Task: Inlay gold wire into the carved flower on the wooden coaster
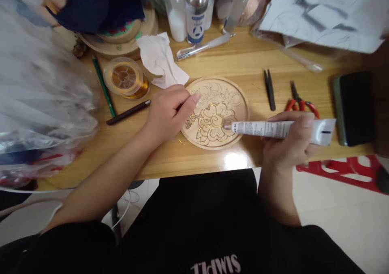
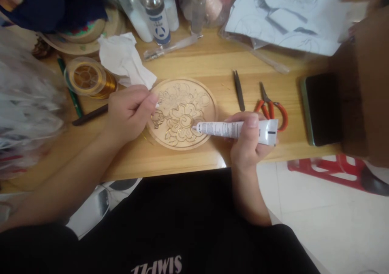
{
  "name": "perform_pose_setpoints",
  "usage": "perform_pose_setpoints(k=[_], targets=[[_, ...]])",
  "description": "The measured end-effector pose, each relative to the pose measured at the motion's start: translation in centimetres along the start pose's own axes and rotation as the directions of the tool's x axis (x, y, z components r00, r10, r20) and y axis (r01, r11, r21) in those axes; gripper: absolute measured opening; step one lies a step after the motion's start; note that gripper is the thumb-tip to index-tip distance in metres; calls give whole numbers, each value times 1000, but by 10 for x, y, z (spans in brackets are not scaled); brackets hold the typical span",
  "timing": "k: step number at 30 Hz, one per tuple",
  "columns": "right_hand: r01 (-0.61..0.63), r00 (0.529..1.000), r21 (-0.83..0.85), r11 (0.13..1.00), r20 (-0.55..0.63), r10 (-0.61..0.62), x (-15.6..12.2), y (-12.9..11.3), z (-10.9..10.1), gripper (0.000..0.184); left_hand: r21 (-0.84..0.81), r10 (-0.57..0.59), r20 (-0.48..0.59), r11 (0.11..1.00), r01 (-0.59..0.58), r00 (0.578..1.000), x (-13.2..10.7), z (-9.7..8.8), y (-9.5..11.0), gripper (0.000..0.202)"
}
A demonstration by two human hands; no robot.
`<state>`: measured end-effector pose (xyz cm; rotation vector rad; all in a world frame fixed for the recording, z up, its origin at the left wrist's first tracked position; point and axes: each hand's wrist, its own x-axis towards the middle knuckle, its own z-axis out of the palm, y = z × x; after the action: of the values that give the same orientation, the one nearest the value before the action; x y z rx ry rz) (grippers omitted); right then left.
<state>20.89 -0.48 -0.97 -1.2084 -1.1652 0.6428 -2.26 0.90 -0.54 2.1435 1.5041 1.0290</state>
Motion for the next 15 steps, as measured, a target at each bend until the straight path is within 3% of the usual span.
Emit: perform_pose_setpoints(k=[6, 15], targets=[[103, 994, -85, 991, -36, -106, 1, -1, 0, 39, -25, 1, -19, 1000, -1, 1000, 0, 1, 1, 45], [69, 998, -71, 995, -9, -70, 1, 0, 1, 40, -5, -46, 19, 999, 46, 999, 0, 0, 0, 47]])
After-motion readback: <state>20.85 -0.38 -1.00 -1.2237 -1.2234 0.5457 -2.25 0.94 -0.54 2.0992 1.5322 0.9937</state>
